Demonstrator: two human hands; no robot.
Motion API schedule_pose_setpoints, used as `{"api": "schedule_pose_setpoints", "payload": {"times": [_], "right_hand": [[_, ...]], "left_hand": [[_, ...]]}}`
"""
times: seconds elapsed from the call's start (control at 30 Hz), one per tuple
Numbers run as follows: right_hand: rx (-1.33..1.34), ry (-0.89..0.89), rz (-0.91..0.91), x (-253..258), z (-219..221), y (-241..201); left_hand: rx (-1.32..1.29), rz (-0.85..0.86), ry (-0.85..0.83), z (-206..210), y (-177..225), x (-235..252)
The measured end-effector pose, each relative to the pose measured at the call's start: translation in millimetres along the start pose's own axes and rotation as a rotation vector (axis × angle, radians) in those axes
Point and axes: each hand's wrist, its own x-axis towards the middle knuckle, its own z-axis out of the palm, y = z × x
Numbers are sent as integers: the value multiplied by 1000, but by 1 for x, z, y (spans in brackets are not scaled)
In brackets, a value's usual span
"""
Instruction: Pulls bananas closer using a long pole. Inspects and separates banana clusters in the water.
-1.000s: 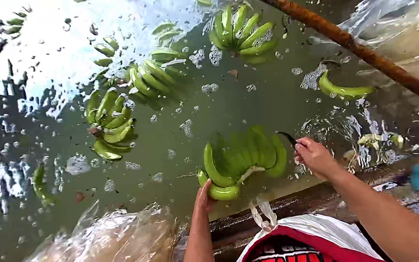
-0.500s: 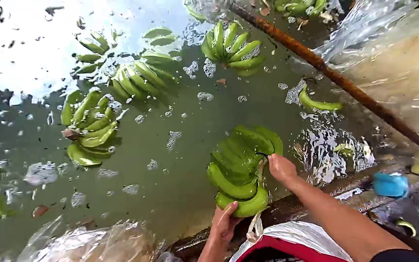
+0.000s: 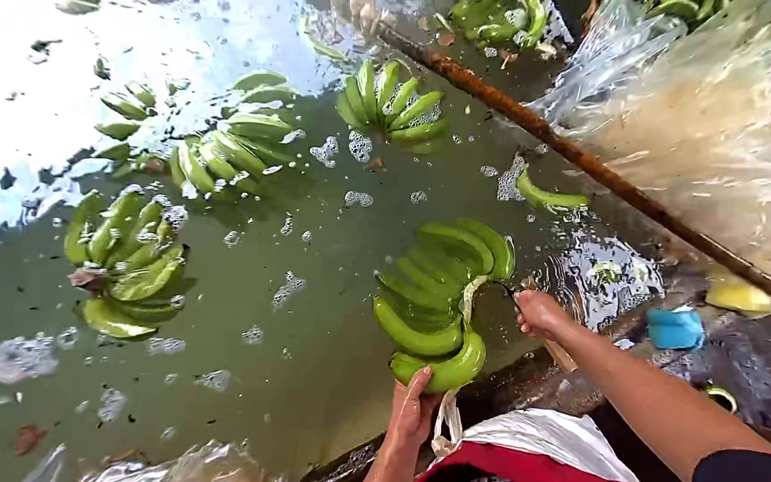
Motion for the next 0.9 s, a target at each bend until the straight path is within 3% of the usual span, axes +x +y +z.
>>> {"api": "schedule_pose_setpoints", "payload": {"times": [0.2,0.63,0.9], "right_hand": [[173,23,44,-4,12,3],[19,10,19,12,19,-12],[161,-32,99,13,26,-20]], "left_hand": [[-31,-11,-29,-5,-5,-2],[-16,2,-57,-25,-22,9],[-14,63,-32,-31,-27,11]]}}
